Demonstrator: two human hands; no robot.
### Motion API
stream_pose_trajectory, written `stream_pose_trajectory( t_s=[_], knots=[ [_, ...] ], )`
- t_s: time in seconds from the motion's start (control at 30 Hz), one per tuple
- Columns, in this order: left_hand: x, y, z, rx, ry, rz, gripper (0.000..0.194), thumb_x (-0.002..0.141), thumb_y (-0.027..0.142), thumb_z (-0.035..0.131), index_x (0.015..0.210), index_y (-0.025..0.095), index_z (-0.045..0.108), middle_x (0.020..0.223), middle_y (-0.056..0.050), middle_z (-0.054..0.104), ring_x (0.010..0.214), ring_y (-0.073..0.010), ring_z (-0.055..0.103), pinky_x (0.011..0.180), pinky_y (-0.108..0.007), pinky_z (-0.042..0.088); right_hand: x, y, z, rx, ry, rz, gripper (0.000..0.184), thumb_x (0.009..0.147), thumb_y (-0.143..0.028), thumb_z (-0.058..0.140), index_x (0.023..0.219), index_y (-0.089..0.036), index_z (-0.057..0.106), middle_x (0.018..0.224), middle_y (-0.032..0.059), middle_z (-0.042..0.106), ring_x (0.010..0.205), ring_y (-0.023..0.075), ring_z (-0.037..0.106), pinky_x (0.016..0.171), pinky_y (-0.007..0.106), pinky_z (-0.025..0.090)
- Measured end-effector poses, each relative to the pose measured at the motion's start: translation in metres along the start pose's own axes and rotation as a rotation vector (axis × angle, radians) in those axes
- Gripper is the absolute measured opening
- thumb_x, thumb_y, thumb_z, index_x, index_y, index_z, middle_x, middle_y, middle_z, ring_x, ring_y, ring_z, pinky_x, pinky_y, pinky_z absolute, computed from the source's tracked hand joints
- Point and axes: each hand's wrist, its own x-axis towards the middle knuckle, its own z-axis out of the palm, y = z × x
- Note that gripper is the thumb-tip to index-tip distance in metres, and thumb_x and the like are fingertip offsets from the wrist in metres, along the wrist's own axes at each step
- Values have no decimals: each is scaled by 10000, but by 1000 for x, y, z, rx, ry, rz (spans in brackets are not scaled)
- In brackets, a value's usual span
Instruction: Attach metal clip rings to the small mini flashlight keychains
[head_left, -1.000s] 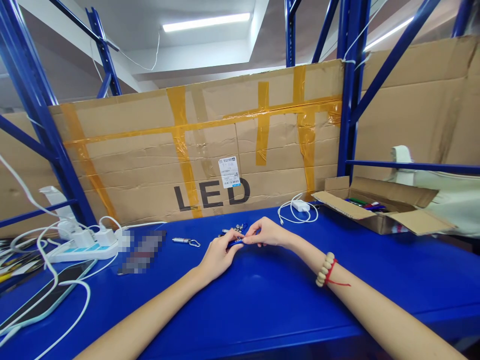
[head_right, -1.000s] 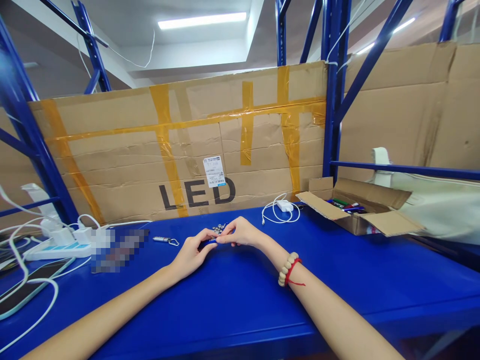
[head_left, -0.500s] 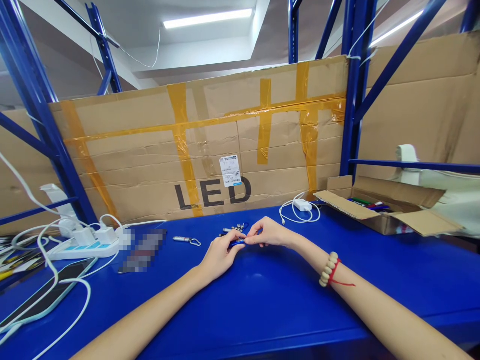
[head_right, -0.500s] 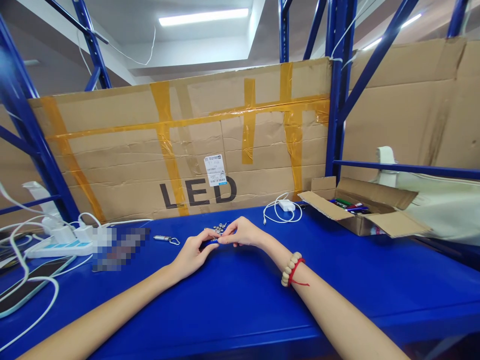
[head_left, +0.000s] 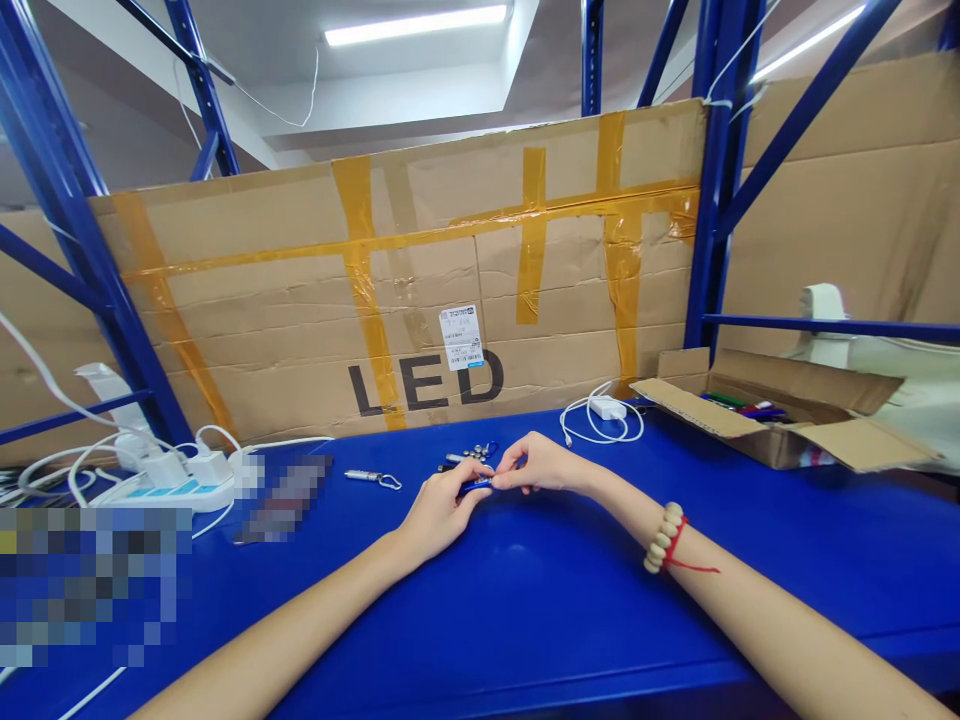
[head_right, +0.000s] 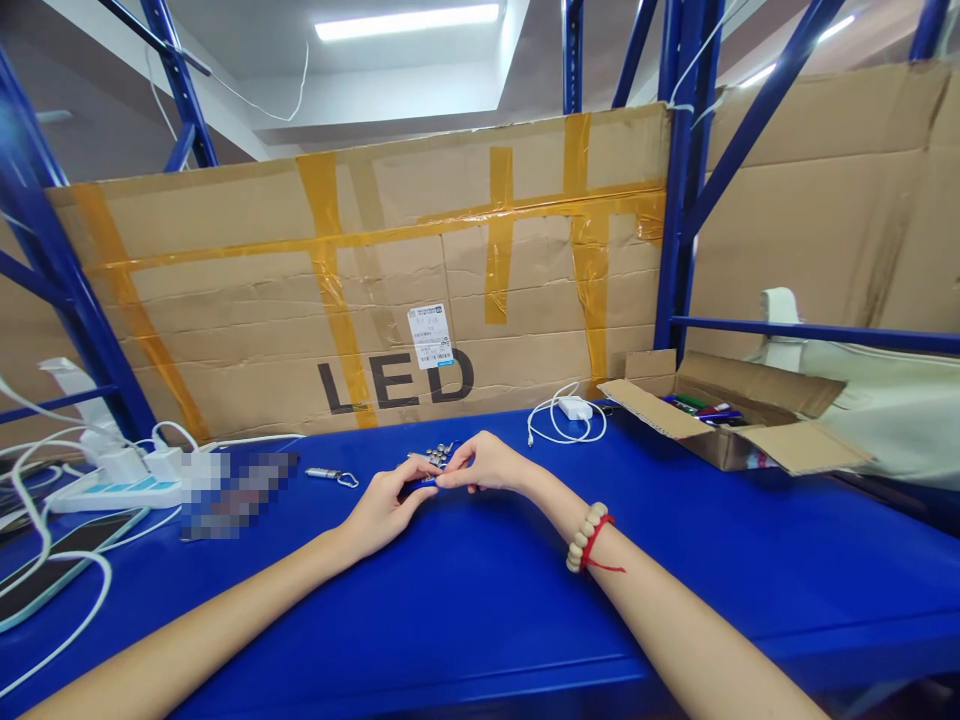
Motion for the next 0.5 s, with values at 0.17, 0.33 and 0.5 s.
stream_pose_trajectory(
  t_s=[0.17, 0.33, 0.5],
  knots=[
    [0, -1, 0, 5, -2, 13, 158, 857, 212, 474, 1003, 210, 534, 958, -4, 605, 827, -157, 574, 773, -237, 428, 1, 2, 0, -19, -10, -6, 407, 572, -457, 676, 718, -78, 641, 553, 16, 527, 445, 54, 438, 403, 163, 325],
    [0, -1, 0, 1, -12, -2, 167, 858, 232, 467, 1007, 197, 534, 976, -24, 601, 864, -170, 566, 766, -240, 430, 3, 5, 0, -38, -16, -22, 415, 581, -468, 668, 733, -82, 651, 554, 21, 531, 446, 56, 440, 404, 165, 321],
    [0, -1, 1, -14, -9, 15, 155, 858, 218, 474, 1001, 201, 533, 975, -16, 601, 868, -165, 565, 767, -236, 425, 2, 5, 0, -31, -25, -30, 397, 584, -448, 671, 731, -80, 648, 552, 18, 530, 440, 55, 440, 405, 167, 326]
  ],
)
